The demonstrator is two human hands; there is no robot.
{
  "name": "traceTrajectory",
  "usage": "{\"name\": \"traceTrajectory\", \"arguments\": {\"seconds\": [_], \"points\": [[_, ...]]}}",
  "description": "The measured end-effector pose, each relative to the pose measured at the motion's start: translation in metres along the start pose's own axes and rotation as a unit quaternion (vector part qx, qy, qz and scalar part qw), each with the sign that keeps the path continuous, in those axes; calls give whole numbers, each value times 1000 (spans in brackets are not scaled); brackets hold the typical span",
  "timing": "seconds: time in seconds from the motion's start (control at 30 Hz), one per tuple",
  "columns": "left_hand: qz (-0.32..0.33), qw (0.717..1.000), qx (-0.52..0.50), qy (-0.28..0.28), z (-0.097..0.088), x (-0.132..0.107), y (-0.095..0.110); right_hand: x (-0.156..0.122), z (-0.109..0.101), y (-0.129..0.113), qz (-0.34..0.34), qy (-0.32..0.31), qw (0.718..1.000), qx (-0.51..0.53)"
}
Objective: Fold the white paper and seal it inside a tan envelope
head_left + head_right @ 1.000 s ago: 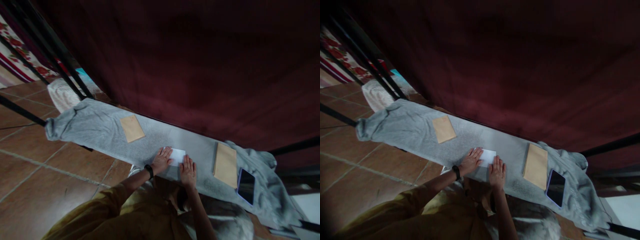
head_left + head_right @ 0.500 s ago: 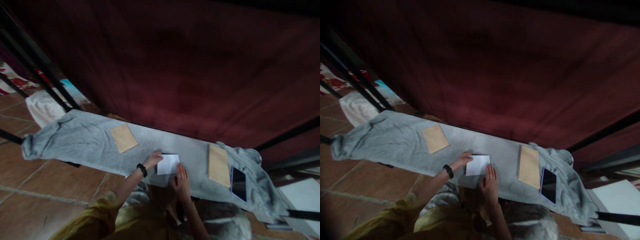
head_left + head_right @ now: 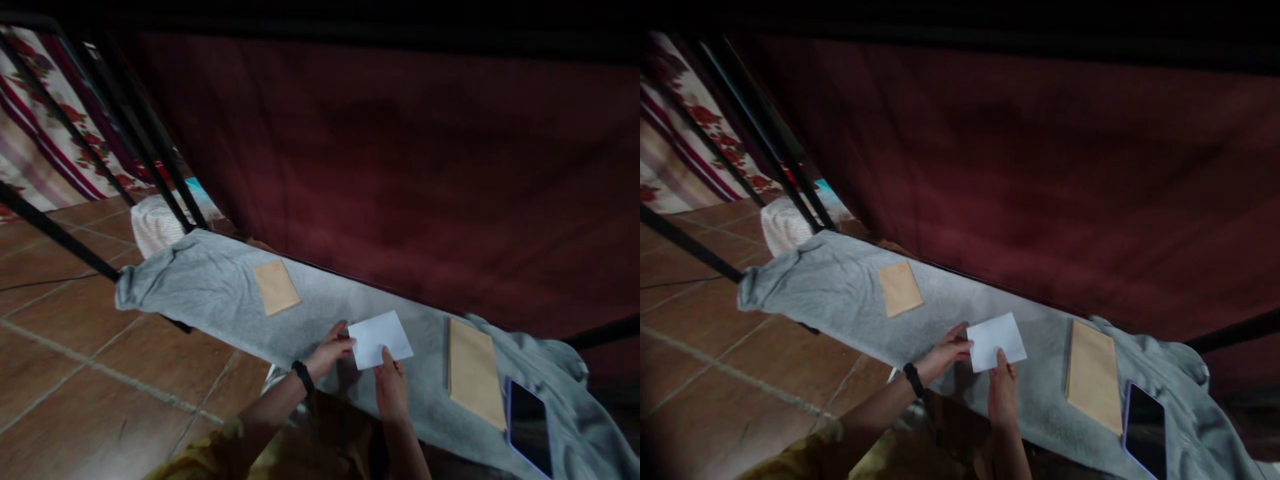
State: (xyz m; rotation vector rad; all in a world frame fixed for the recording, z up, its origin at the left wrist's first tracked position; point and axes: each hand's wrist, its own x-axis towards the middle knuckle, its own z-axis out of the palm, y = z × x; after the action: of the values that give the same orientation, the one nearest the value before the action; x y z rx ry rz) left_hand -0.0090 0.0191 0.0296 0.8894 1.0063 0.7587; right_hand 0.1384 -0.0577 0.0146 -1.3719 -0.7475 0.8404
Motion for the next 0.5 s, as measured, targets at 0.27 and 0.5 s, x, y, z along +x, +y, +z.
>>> {"name": "traceTrajectory", "arguments": {"seconds": [0.27, 0.5], "points": [[77, 954, 289, -6, -12, 24, -13, 14, -45, 52, -45, 122, 974, -185], [155, 882, 444, 5, -9, 17, -20, 9, -20, 65, -301, -82, 828, -465]]}}
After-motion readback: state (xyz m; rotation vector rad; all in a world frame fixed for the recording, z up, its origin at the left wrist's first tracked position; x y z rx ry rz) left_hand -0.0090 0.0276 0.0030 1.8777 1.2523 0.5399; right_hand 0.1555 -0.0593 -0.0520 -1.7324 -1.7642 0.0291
